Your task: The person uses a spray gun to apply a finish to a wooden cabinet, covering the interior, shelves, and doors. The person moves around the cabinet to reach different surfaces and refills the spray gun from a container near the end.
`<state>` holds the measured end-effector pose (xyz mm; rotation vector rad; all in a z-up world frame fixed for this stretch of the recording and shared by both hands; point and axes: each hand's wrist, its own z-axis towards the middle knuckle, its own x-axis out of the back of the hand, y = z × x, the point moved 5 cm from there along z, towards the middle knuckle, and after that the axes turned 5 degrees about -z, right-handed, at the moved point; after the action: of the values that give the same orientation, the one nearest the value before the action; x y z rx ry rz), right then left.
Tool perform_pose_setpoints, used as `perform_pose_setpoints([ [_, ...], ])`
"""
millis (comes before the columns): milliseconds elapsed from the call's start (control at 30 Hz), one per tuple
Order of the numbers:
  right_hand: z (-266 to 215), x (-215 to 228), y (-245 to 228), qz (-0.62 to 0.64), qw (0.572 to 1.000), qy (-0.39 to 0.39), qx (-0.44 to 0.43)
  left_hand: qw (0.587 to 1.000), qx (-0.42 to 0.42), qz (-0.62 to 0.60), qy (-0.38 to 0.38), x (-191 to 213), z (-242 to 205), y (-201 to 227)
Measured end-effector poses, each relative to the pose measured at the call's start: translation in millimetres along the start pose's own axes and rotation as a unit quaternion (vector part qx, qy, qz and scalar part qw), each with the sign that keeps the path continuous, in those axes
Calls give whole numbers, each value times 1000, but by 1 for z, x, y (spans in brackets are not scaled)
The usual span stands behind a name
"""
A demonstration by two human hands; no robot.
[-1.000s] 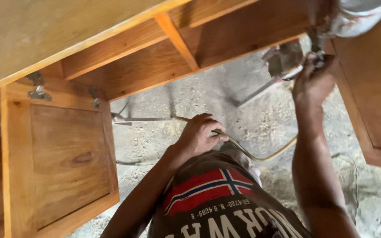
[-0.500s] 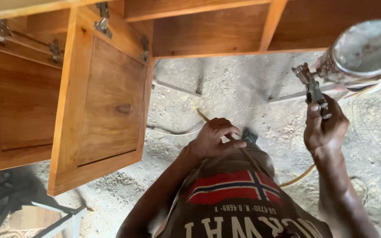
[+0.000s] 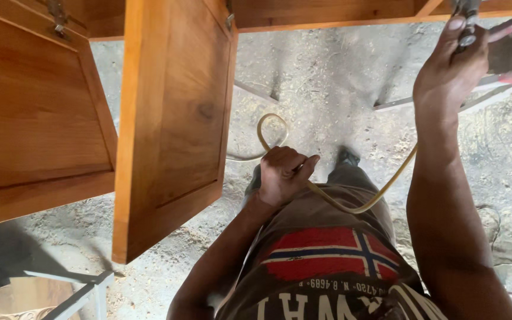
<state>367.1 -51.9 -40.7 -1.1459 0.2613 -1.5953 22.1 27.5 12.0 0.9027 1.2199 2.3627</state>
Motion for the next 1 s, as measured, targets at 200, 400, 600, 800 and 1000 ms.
perform_pose_setpoints([
  [200,-2,-33,-5,19,996,-43,-70,1000,-11,-24,-8,12,-7,-16],
  [400,-28,-57,-43,132,977,-146,-87,999,-23,-24,8,24,-15,-15],
  [600,-14,-51,-48,-110,991,-67,-28,999,-3,-46,7,27,-14,-15],
  [800,6,-51,-19,-183,983,6,22,999,-8,-34,-13,21,-12,-14],
  [1000,-4,-52,-31,-196,979,-36,-35,999,-11,-47,6,28,-11,-8],
])
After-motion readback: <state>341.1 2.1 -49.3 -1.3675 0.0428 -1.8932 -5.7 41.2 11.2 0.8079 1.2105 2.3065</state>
